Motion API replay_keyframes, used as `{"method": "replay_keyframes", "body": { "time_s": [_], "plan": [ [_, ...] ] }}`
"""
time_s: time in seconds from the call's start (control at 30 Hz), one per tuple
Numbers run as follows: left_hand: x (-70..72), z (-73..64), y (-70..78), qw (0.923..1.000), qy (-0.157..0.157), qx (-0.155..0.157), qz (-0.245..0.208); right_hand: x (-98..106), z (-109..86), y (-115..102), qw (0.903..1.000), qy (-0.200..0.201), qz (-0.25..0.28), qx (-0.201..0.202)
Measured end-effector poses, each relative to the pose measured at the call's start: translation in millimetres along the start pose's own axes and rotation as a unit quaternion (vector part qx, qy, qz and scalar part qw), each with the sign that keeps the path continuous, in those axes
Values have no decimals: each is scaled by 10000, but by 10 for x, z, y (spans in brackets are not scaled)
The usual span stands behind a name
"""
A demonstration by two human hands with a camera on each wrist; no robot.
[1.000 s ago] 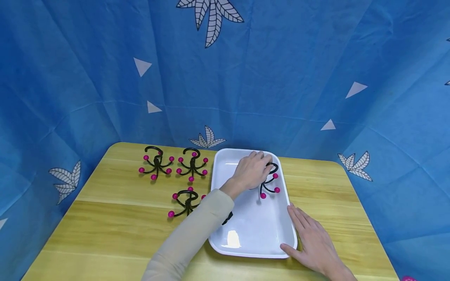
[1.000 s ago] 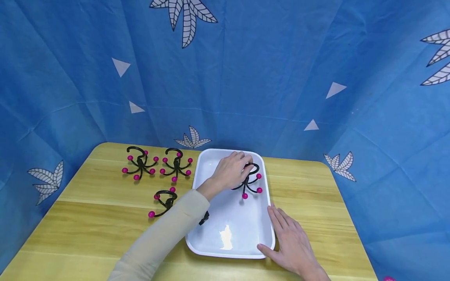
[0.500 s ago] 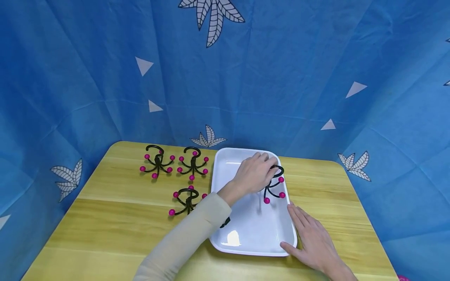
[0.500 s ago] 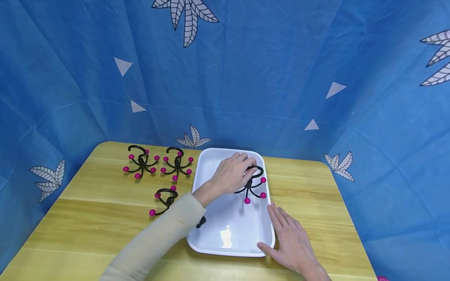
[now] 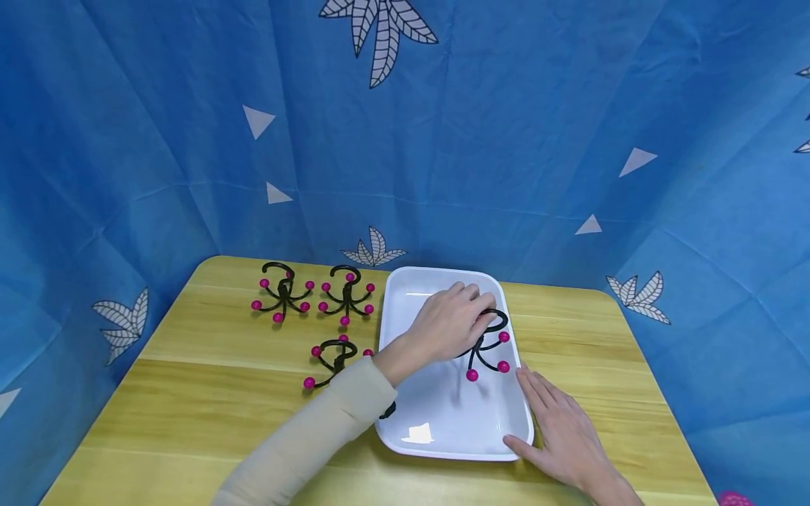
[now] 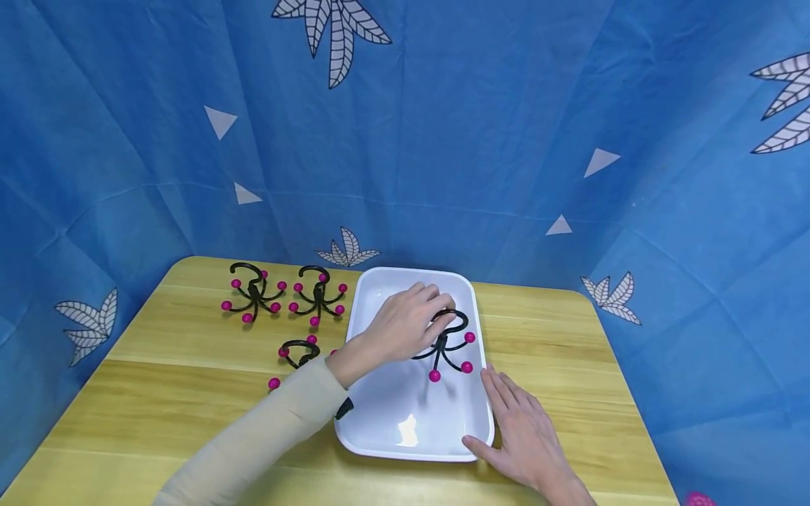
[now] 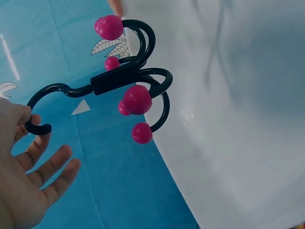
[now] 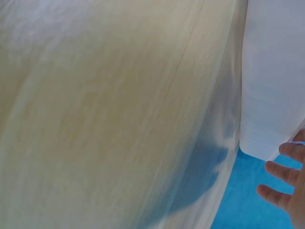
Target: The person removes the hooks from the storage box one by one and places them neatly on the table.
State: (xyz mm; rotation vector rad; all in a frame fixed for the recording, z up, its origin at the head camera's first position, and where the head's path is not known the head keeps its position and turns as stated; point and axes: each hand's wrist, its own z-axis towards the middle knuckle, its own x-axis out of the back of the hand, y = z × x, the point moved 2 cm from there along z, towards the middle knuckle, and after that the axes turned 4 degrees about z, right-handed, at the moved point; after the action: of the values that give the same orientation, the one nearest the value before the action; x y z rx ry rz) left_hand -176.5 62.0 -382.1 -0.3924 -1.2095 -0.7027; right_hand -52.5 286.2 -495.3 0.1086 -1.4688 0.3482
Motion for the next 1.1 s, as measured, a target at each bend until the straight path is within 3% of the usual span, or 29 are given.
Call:
{"method": "replay_keyframes", "body": {
  "time_s": [0.4,1.1],
  "plan": [
    [275,-159,-58,9989,352,-289,81,1,2,-1,10000,26,18,-2],
    [673,-451,-315,9961,769,-180,-390,-25,-10,3,10000,-6,79,-24]
  ]
}}
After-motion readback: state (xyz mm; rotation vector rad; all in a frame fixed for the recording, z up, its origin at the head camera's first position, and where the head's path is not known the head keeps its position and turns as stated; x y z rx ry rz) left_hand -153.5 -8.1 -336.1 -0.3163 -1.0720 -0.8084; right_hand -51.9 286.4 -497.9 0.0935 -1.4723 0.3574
